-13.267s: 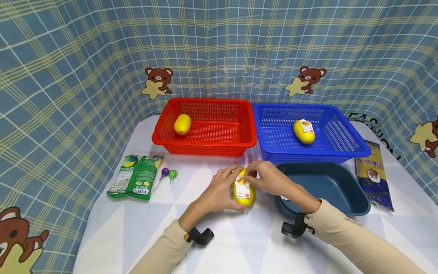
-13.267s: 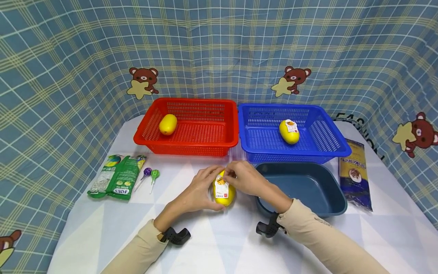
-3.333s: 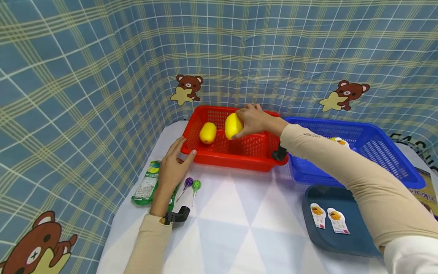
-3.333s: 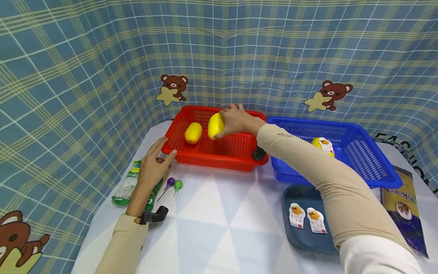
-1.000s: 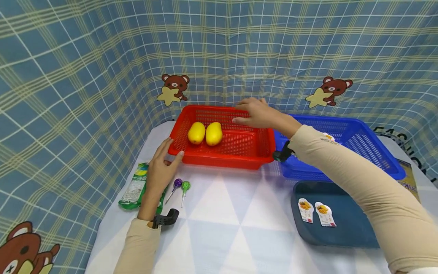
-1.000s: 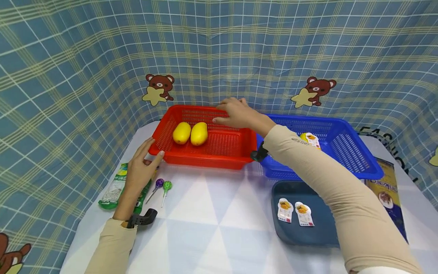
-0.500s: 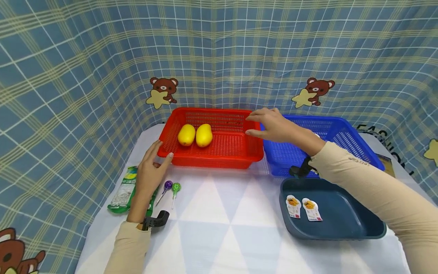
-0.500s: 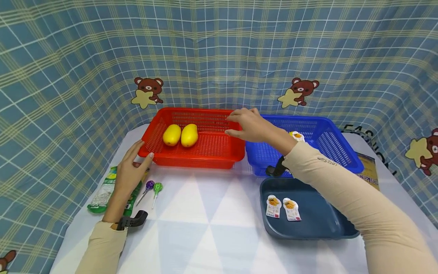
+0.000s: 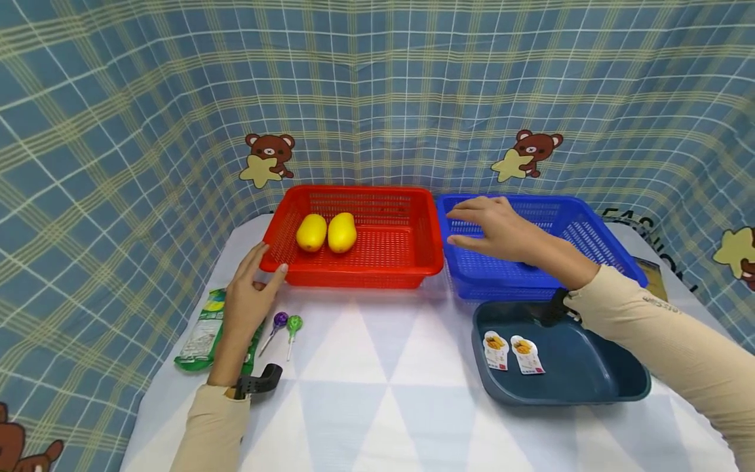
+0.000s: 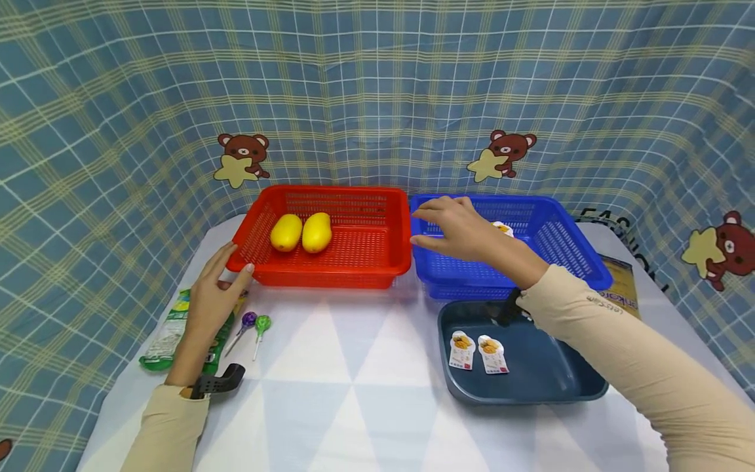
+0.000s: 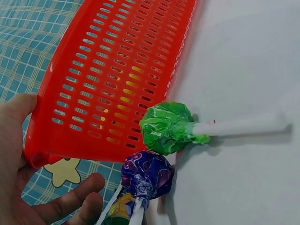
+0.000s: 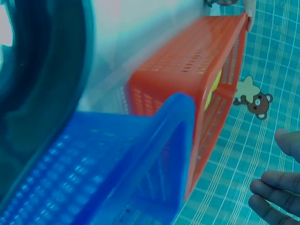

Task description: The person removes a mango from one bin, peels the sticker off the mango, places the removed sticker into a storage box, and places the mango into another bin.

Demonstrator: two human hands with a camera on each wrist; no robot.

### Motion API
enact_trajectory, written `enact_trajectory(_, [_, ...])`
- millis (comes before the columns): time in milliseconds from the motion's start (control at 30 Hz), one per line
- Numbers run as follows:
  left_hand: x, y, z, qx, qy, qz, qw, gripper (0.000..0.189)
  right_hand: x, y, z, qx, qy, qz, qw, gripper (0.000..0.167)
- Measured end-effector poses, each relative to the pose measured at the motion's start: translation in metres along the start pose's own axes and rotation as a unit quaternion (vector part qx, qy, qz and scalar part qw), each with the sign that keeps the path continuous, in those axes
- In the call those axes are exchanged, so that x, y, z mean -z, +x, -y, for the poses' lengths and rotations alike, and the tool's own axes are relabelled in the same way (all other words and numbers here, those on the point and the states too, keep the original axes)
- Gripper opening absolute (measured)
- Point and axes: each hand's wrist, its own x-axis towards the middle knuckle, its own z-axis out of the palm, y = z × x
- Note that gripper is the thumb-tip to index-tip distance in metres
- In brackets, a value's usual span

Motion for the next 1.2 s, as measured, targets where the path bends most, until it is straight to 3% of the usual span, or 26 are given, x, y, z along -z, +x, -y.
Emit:
enact_trajectory(667, [0.0, -0.003, -0.004, 0.0, 0.003, 0.004, 1.0, 0.066, 0.003, -0.09, -0.053, -0.088, -0.011, -0.022, 0.9959, 0.057])
enact_trajectory(1200, [-0.001, -0.004, -0.003, 0.004, -0.007, 0.008, 0.9999, 0.067, 0.002, -0.143, -0.088, -0.134, -0.026, -0.034, 0.9901, 0.054])
